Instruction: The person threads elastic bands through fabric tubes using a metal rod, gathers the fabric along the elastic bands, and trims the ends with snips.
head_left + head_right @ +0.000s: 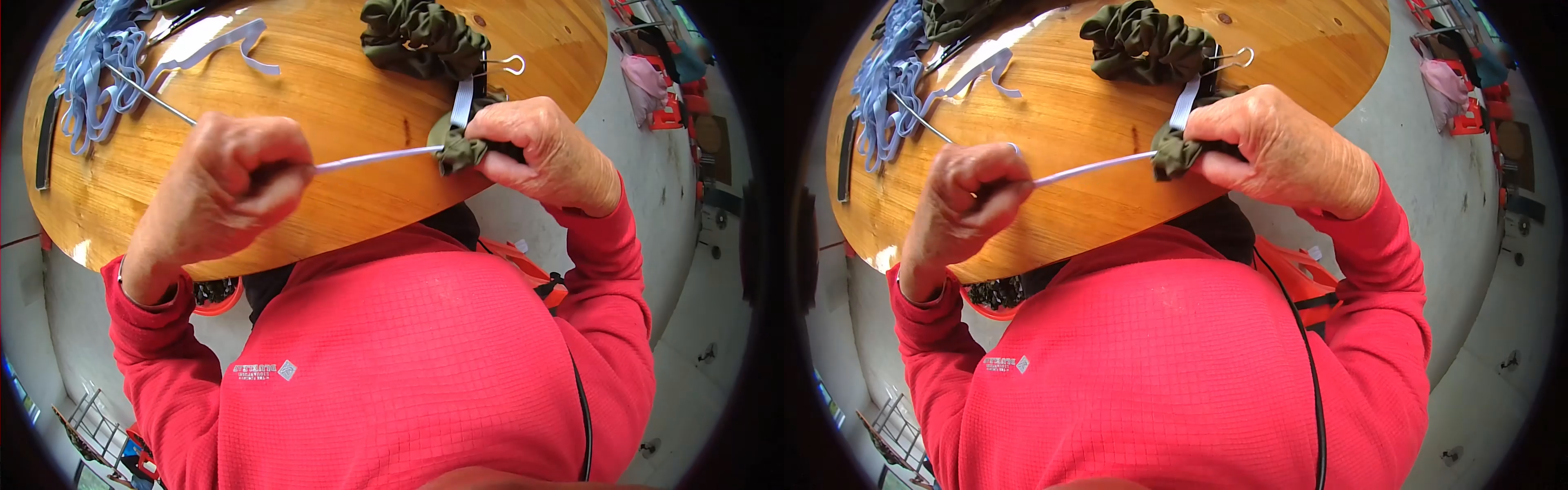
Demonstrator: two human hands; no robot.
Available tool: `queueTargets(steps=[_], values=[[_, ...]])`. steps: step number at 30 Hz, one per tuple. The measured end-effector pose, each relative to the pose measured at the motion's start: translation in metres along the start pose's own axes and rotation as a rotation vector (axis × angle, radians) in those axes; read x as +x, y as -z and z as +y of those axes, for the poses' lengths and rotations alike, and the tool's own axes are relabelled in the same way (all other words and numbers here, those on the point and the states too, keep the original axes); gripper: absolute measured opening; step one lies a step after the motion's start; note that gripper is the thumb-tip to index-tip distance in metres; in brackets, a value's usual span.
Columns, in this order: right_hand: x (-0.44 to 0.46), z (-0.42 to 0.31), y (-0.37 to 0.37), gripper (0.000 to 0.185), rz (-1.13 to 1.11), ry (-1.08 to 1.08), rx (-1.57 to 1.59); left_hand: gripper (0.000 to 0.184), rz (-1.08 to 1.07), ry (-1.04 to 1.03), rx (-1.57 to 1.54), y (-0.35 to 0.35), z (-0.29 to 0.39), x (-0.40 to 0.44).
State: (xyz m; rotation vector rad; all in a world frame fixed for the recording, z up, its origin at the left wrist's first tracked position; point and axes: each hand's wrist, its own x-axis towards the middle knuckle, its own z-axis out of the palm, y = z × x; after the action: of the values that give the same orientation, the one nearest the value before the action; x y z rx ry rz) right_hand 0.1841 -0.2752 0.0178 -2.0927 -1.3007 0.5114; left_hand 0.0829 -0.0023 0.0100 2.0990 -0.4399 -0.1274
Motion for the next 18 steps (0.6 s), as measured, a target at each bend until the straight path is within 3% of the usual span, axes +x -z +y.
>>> queueTargets(steps=[3,12,15,18], values=[[-0.005,0.004,0.005,0.012,0.044,-0.037,-0.055,0.007,0.07,0.035,0.098,0.011,0.0,-0.005],[0.007,-0.004,-0.002,0.016,0.08,0.012,0.122,0.007,0.01,0.164,-0.102,0.0,-0.004,0.002],[0.0,-0.021,-0.004,0.014,0.173,-0.33,0.76,0.007,-0.009,0.214,-0.161,0.0,-0.005,0.003],[-0.005,-0.012,-0.004,0.015,0.253,-0.328,0.694,0.007,-0.018,0.19,-0.209,-0.005,-0.002,0.005]])
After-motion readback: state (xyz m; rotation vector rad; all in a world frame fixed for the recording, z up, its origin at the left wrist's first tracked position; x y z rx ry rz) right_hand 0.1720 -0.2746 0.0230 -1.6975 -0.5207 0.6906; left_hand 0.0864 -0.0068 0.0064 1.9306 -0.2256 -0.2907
